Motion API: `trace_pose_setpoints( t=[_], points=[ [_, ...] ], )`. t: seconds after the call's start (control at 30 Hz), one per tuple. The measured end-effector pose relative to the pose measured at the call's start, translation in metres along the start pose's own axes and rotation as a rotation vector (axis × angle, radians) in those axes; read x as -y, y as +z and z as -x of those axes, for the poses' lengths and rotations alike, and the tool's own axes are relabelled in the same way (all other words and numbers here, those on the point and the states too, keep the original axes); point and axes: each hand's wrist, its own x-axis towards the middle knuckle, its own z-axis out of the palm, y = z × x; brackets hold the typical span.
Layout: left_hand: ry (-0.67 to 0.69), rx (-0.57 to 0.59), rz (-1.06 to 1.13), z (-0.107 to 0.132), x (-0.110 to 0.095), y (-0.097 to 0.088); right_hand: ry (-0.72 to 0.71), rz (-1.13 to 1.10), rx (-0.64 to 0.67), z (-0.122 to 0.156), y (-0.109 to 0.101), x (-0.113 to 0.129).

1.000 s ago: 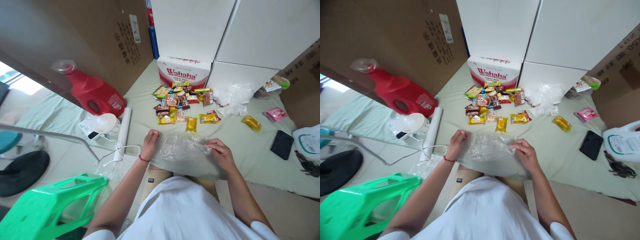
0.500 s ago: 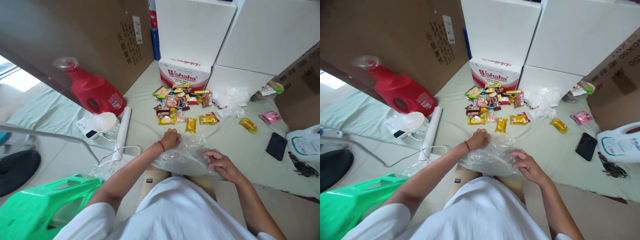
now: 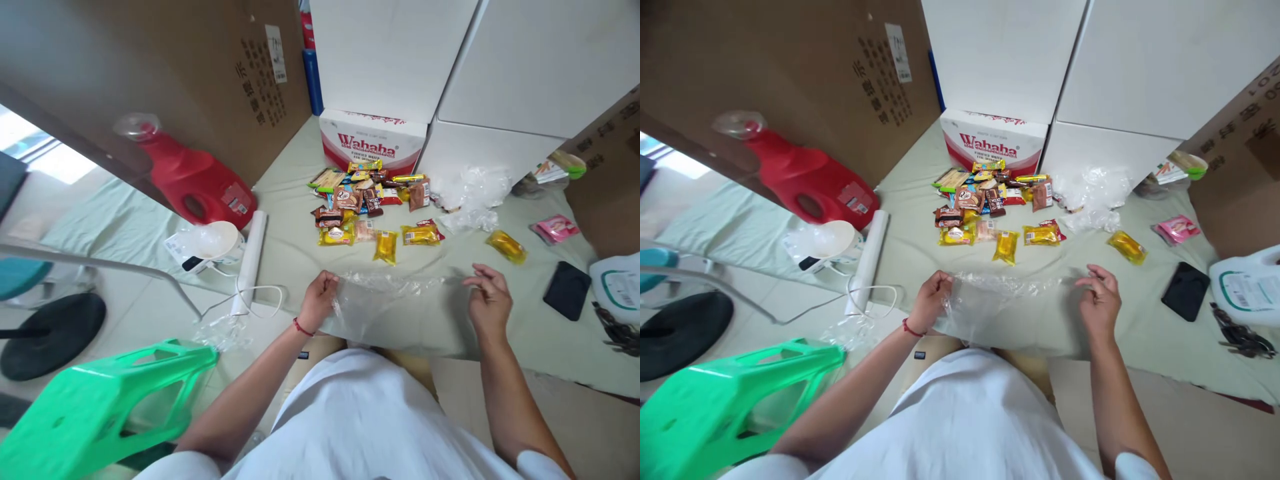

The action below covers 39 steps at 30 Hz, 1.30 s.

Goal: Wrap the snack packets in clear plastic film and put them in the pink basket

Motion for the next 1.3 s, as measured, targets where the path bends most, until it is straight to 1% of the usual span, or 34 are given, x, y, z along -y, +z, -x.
trace_pose_setpoints(
  t=[0.03, 0.07, 0.1, 0.13, 0.17, 0.2, 0.23, 0.27, 0.3, 0.33, 0.4, 0.47, 0.5, 0.57, 0.6, 0.63, 0.67, 0.7, 0.73, 0.77, 0.8, 0.83, 0.87, 0.9, 0.93, 0.97, 1.0, 1.03, 1.1, 1.13, 1.17, 1.2, 1.23, 1.3],
  points=[
    [-0.022, -0.017, 0.002, -0.001, 0.002, 0.003, -0.047, -0.022, -0.019, -0.002, 0.003, 0.014],
    [-0.047, -0.019, 0.011, -0.001, 0.003, 0.006, -0.134, -0.057, 0.052, -0.002, 0.007, 0.031],
    [-0.073, -0.015, 0.026, -0.002, 0.004, 0.009, -0.246, -0.091, 0.204, 0.000, 0.012, 0.048],
    [-0.099, -0.013, 0.047, -0.002, 0.004, 0.011, -0.362, -0.113, 0.401, 0.004, 0.018, 0.065],
    [-0.122, -0.013, 0.067, -0.002, 0.004, 0.013, -0.460, -0.115, 0.595, 0.009, 0.026, 0.079],
    [-0.136, -0.015, 0.086, -0.003, 0.003, 0.014, -0.528, -0.093, 0.751, 0.016, 0.035, 0.090],
    [-0.143, -0.018, 0.099, -0.004, 0.003, 0.014, -0.567, -0.053, 0.852, 0.023, 0.044, 0.096],
    [-0.147, -0.017, 0.108, -0.005, 0.002, 0.013, -0.581, -0.008, 0.901, 0.031, 0.053, 0.098],
    [-0.150, -0.015, 0.113, -0.006, 0.002, 0.010, -0.582, 0.032, 0.911, 0.039, 0.059, 0.096],
    [-0.155, -0.015, 0.117, -0.007, 0.002, 0.006, -0.576, 0.061, 0.892, 0.046, 0.064, 0.091],
    [-0.168, -0.021, 0.121, -0.008, 0.004, -0.005, -0.563, 0.074, 0.814, 0.060, 0.064, 0.075],
    [-0.181, -0.019, 0.107, -0.007, 0.008, -0.018, -0.554, 0.038, 0.749, 0.072, 0.053, 0.058],
    [-0.192, -0.004, 0.093, -0.006, 0.011, -0.025, -0.544, 0.008, 0.737, 0.078, 0.044, 0.051],
    [-0.223, 0.046, 0.055, -0.003, 0.015, -0.039, -0.499, -0.074, 0.760, 0.087, 0.024, 0.040],
    [-0.229, 0.052, 0.030, 0.000, 0.015, -0.045, -0.462, -0.121, 0.788, 0.089, 0.013, 0.037],
    [-0.216, 0.032, -0.002, 0.002, 0.014, -0.051, -0.415, -0.165, 0.814, 0.090, 0.002, 0.035],
    [-0.181, -0.021, -0.045, 0.004, 0.010, -0.057, -0.358, -0.202, 0.830, 0.090, -0.008, 0.034],
    [-0.128, -0.098, -0.100, 0.007, 0.004, -0.061, -0.292, -0.232, 0.825, 0.088, -0.017, 0.033],
    [-0.063, -0.183, -0.164, 0.011, -0.003, -0.064, -0.221, -0.255, 0.792, 0.084, -0.026, 0.033],
    [0.006, -0.255, -0.229, 0.015, -0.013, -0.065, -0.146, -0.276, 0.730, 0.079, -0.032, 0.032],
    [0.079, -0.300, -0.287, 0.018, -0.024, -0.063, -0.070, -0.298, 0.644, 0.073, -0.036, 0.033],
    [0.159, -0.307, -0.333, 0.022, -0.035, -0.058, 0.001, -0.327, 0.545, 0.067, -0.037, 0.033],
    [0.249, -0.269, -0.365, 0.025, -0.045, -0.049, 0.061, -0.370, 0.444, 0.061, -0.036, 0.033],
    [0.353, -0.186, -0.389, 0.027, -0.054, -0.038, 0.108, -0.425, 0.356, 0.056, -0.034, 0.034],
    [0.459, -0.066, -0.415, 0.026, -0.060, -0.025, 0.144, -0.487, 0.293, 0.050, -0.030, 0.034],
    [0.557, 0.075, -0.454, 0.023, -0.063, -0.011, 0.168, -0.545, 0.257, 0.046, -0.026, 0.034],
    [0.639, 0.214, -0.515, 0.017, -0.063, 0.004, 0.178, -0.585, 0.255, 0.042, -0.023, 0.033],
    [0.701, 0.330, -0.598, 0.010, -0.059, 0.018, 0.178, -0.601, 0.285, 0.039, -0.021, 0.030],
    [0.774, 0.501, -0.790, -0.008, -0.044, 0.039, 0.159, -0.558, 0.420, 0.036, -0.022, 0.017],
    [0.781, 0.563, -0.883, -0.017, -0.034, 0.046, 0.141, -0.511, 0.498, 0.036, -0.025, 0.007],
    [0.773, 0.593, -0.964, -0.023, -0.022, 0.050, 0.125, -0.456, 0.562, 0.037, -0.029, -0.005],
    [0.755, 0.588, -1.029, -0.026, -0.011, 0.051, 0.112, -0.391, 0.605, 0.039, -0.035, -0.019],
    [0.738, 0.565, -1.078, -0.026, 0.000, 0.050, 0.099, -0.313, 0.620, 0.042, -0.042, -0.034],
    [0.704, 0.470, -1.134, -0.018, 0.017, 0.045, 0.068, -0.144, 0.588, 0.047, -0.055, -0.061]
  ],
)
